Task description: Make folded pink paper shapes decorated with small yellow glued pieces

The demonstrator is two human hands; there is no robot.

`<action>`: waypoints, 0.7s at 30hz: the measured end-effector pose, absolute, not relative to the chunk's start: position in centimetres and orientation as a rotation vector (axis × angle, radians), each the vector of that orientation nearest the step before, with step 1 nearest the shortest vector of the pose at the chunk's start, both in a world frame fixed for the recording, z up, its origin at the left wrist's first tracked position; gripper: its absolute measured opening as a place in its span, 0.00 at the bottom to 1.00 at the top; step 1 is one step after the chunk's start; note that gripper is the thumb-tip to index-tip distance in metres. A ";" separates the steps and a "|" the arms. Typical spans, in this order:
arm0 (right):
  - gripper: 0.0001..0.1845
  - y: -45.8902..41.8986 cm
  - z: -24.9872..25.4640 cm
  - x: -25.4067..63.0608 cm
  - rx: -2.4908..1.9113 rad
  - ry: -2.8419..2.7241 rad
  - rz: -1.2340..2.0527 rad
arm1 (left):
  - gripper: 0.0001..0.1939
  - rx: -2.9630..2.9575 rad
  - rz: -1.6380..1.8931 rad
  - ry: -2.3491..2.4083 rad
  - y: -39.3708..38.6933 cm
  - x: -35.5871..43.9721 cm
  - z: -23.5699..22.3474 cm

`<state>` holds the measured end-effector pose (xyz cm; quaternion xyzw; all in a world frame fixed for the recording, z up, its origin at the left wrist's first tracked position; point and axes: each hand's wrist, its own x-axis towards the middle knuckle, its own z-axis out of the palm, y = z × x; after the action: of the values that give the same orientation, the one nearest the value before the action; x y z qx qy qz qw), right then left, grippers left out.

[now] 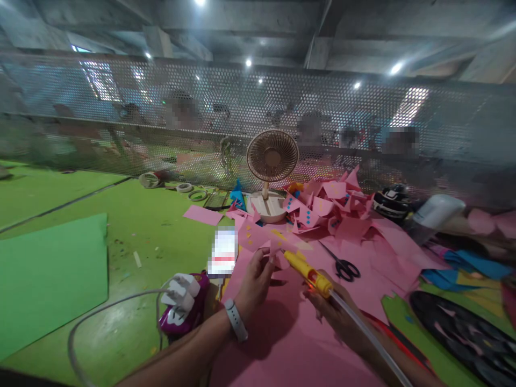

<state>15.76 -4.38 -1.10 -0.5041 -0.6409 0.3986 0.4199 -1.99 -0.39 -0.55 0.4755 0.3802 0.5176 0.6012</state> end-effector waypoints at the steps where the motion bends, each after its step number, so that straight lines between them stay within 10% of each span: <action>1: 0.21 -4.4 -1.2 15.8 -1.264 -1.596 1.007 | 0.15 1.092 1.201 0.879 -0.4 -2.0 -0.6; 21: 0.19 -4.7 -0.3 15.8 -1.303 -1.654 0.947 | 0.14 1.081 1.195 0.832 -0.4 -2.0 -0.2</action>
<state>15.84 -4.73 -0.30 -0.5160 -0.6553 0.3750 0.4046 -2.01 -0.38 -0.20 0.4694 0.3612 0.5190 0.6163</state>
